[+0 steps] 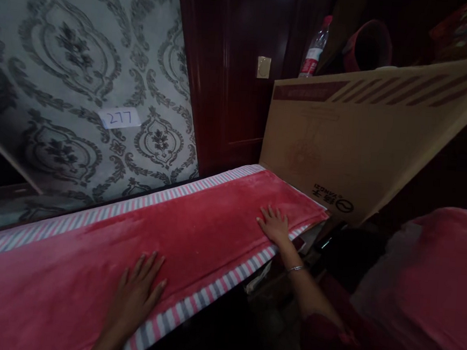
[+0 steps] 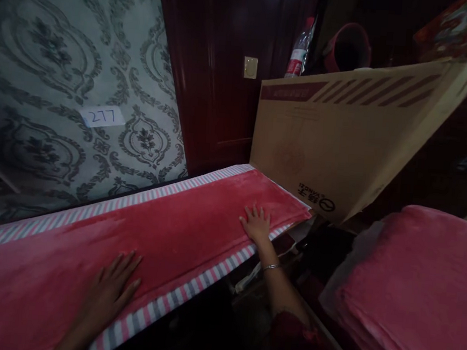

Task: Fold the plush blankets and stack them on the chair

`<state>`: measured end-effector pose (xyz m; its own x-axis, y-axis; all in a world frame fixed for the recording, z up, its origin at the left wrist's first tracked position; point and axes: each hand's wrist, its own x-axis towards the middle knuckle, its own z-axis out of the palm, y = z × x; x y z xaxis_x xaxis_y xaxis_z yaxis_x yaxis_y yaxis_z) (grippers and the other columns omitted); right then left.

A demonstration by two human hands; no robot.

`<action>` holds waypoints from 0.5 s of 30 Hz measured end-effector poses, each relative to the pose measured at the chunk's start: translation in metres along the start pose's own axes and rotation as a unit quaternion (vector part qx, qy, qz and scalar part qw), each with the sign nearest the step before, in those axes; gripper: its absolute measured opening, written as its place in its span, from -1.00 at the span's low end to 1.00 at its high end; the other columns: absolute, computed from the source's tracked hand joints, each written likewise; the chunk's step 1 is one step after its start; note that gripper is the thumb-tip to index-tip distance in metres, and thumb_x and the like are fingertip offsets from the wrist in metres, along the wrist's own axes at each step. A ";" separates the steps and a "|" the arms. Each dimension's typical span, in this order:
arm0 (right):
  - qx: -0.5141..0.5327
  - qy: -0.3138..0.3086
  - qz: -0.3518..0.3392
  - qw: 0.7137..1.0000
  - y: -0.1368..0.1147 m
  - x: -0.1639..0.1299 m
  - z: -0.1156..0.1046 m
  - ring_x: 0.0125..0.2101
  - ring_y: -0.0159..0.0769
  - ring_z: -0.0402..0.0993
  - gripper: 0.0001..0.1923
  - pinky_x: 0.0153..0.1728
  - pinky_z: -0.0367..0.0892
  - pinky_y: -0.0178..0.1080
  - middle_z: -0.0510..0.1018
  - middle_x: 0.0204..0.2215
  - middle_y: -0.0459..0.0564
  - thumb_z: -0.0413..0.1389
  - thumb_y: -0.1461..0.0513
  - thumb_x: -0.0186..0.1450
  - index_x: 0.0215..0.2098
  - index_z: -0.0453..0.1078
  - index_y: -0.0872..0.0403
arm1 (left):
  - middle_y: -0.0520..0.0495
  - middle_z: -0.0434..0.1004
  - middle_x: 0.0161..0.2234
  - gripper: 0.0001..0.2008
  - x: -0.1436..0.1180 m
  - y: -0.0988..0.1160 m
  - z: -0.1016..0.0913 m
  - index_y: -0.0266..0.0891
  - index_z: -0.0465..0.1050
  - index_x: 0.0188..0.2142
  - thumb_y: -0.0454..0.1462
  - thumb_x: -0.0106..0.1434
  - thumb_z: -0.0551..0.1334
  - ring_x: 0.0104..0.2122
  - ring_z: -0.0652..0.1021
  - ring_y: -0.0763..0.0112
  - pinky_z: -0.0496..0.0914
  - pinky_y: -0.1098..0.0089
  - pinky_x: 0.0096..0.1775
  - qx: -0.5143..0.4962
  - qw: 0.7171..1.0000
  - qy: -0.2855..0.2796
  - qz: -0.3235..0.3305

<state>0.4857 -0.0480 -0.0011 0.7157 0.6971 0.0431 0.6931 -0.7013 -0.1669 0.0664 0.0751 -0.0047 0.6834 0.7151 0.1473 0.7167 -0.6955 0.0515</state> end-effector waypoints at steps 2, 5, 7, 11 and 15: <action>-0.011 -0.009 0.006 1.000 0.003 -0.002 0.004 0.41 0.04 -0.13 -0.38 0.31 -0.12 0.21 -0.02 0.45 0.00 -0.19 -0.05 0.46 0.43 0.03 -0.08 | -0.14 0.16 0.37 -0.43 -0.001 0.002 -0.002 -0.16 0.27 0.32 -0.08 0.38 0.00 0.37 0.15 0.00 0.09 -0.13 0.29 -0.002 1.000 -0.010 -0.001; -0.015 -0.007 0.005 1.000 0.007 -0.002 0.003 0.41 0.02 -0.12 -0.38 0.31 -0.10 0.20 0.00 0.44 0.00 -0.20 -0.04 0.47 0.43 0.02 -0.09 | -0.14 0.14 0.38 -0.42 -0.001 0.003 -0.005 -0.17 0.25 0.33 -0.06 0.39 -0.01 0.38 0.13 -0.01 0.08 -0.14 0.29 -0.006 1.000 -0.019 -0.001; -0.013 -0.012 0.011 1.000 0.005 -0.002 0.000 0.40 0.02 -0.09 -0.39 0.30 -0.08 0.21 0.03 0.44 0.03 -0.21 -0.03 0.47 0.43 0.04 -0.09 | -0.14 0.14 0.38 -0.42 -0.002 0.004 -0.005 -0.15 0.24 0.34 -0.06 0.39 -0.02 0.38 0.13 -0.02 0.08 -0.16 0.28 -0.009 1.000 -0.019 -0.004; 0.005 -0.009 -0.005 1.000 -0.012 -0.004 -0.003 0.41 0.00 -0.14 -0.39 0.28 -0.05 0.24 0.00 0.44 0.07 -0.24 -0.03 0.48 0.44 0.02 -0.08 | -0.13 0.13 0.38 -0.43 -0.003 0.004 -0.003 -0.11 0.22 0.34 -0.06 0.40 -0.01 0.38 0.11 0.00 0.08 -0.16 0.28 -0.023 1.000 -0.011 -0.003; -0.009 -0.039 -0.123 0.992 -0.029 -0.009 0.001 0.43 -0.07 -0.25 -0.36 0.32 -0.11 0.18 -0.12 0.47 -0.03 -0.18 -0.06 0.46 0.45 -0.05 -0.13 | -0.15 0.17 0.37 -0.45 -0.004 0.003 0.000 -0.08 0.24 0.33 -0.07 0.40 0.02 0.38 0.14 0.00 0.09 -0.16 0.27 -0.030 1.000 0.009 0.005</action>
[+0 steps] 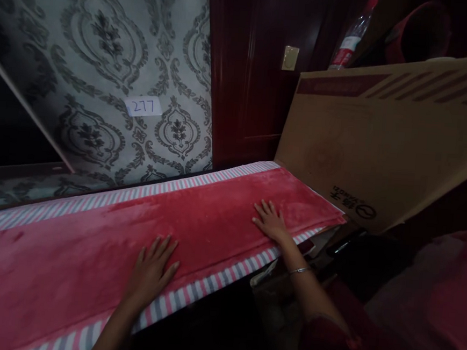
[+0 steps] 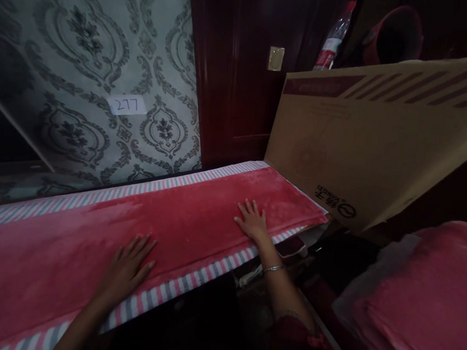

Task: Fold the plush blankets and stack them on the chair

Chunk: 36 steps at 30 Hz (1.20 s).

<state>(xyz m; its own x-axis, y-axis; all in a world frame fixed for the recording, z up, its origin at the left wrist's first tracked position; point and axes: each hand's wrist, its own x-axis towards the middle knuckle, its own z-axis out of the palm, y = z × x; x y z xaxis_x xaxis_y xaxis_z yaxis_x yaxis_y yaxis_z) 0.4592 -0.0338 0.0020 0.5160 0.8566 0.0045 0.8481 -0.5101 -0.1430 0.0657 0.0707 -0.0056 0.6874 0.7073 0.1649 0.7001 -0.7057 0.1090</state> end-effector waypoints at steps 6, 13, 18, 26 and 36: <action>-0.017 -0.004 -0.015 1.000 0.002 -0.010 0.005 0.42 -0.08 -0.14 -0.38 0.31 -0.06 0.15 -0.04 0.45 -0.06 -0.19 -0.02 0.47 0.46 -0.08 -0.15 | -0.14 0.15 0.38 -0.44 0.000 0.001 -0.002 -0.09 0.22 0.35 -0.07 0.41 0.01 0.38 0.12 -0.01 0.07 -0.17 0.28 0.001 1.000 -0.007 0.004; 0.031 0.011 -0.023 0.999 -0.038 -0.035 0.000 0.43 -0.05 -0.24 -0.43 0.30 -0.09 0.25 0.01 0.44 -0.01 -0.24 0.04 0.49 0.43 0.03 -0.09 | -0.21 0.11 0.39 -0.44 0.009 0.025 -0.014 -0.17 0.22 0.35 -0.06 0.42 0.00 0.39 0.08 -0.08 -0.01 -0.23 0.29 -0.012 0.999 -0.047 -0.004; 0.030 0.000 -0.176 0.984 -0.096 -0.056 0.012 0.44 -0.03 -0.28 -0.44 0.32 -0.19 0.25 -0.06 0.46 -0.10 -0.15 0.02 0.48 0.42 0.02 -0.20 | -0.19 0.00 0.43 -0.42 0.033 0.068 -0.009 -0.10 0.16 0.37 -0.03 0.42 0.06 0.41 0.02 -0.06 -0.11 -0.28 0.30 -0.026 0.994 -0.067 0.084; 0.027 -0.006 -0.189 0.982 -0.094 -0.075 0.020 0.42 -0.10 -0.15 -0.47 0.33 -0.14 0.13 0.04 0.43 -0.14 -0.18 0.02 0.49 0.40 0.08 -0.20 | -0.18 0.03 0.42 -0.38 0.023 0.079 0.007 -0.06 0.08 0.40 0.04 0.42 0.03 0.41 0.01 -0.05 -0.10 -0.31 0.29 -0.034 0.990 -0.076 0.114; 0.062 0.009 -0.176 0.982 -0.080 -0.100 0.024 0.38 -0.08 0.01 -0.50 0.31 -0.05 0.08 0.27 0.34 -0.05 -0.17 0.09 0.48 0.32 0.27 -0.11 | -0.17 0.17 0.37 -0.45 -0.026 0.064 -0.016 -0.11 0.14 0.37 -0.11 0.44 0.06 0.37 0.17 0.15 0.02 -0.06 0.34 -0.096 0.980 -0.108 0.136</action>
<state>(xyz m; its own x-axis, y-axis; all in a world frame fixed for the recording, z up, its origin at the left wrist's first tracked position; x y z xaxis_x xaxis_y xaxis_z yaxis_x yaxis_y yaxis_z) 0.3371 -0.0773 -0.0109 0.1955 0.9763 0.0932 0.9539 -0.1672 -0.2491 0.0896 0.0069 0.0123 0.8827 0.4698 0.0034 0.4508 -0.8490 0.2755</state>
